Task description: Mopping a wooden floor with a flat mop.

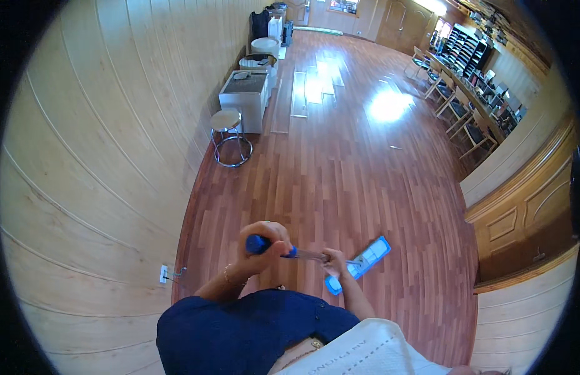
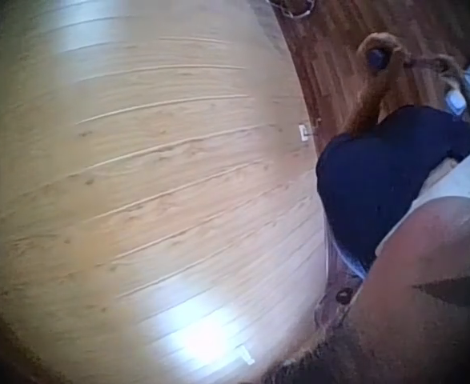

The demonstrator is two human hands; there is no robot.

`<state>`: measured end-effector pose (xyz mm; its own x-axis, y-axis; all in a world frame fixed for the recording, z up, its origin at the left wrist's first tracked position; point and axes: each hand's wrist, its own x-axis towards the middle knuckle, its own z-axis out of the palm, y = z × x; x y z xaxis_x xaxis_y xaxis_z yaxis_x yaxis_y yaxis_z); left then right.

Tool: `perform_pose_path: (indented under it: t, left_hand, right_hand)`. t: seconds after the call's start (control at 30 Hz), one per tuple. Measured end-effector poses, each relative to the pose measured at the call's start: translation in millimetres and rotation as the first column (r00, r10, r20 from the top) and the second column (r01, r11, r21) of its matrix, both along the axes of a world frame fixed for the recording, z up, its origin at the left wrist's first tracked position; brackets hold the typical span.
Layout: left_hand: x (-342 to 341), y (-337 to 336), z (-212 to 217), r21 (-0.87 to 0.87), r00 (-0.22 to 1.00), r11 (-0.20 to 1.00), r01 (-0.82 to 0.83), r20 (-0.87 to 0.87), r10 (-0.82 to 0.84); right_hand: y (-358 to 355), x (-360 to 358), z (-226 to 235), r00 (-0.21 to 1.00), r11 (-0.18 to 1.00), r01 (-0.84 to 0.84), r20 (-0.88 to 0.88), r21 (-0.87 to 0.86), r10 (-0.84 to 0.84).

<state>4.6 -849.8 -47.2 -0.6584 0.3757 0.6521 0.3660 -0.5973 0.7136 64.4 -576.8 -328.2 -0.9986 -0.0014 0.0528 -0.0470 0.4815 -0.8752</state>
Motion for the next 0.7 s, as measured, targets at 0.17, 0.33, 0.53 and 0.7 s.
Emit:
perform_pose_path:
  t: [0.17, 0.33, 0.53, 0.7]
  left_hand:
    - [11, 23, -2, -0.028, 0.986, 0.986, 0.165, 0.033, -0.164]
    - [23, 44, -7, 0.003, 0.945, 0.95, 0.314, 0.098, -0.312]
    - [73, 65, -9, 0.028, 0.847, 0.855, 0.518, 0.125, -0.517]
    - [118, 90, -17, -0.14, 0.771, 0.759, 0.635, 0.058, -0.634]
  right_hand:
    - [-3, 68, 4, 0.967, 0.964, 0.255, -0.013, 0.072, -0.255]
    - [-7, 121, 7, 0.916, 0.912, 0.401, -0.073, 0.087, -0.395]
    - [-45, 215, 23, 0.684, 0.688, 0.723, -0.206, 0.063, -0.7]
    - [-58, 311, -18, 0.599, 0.543, 0.801, -0.339, 0.251, -0.726]
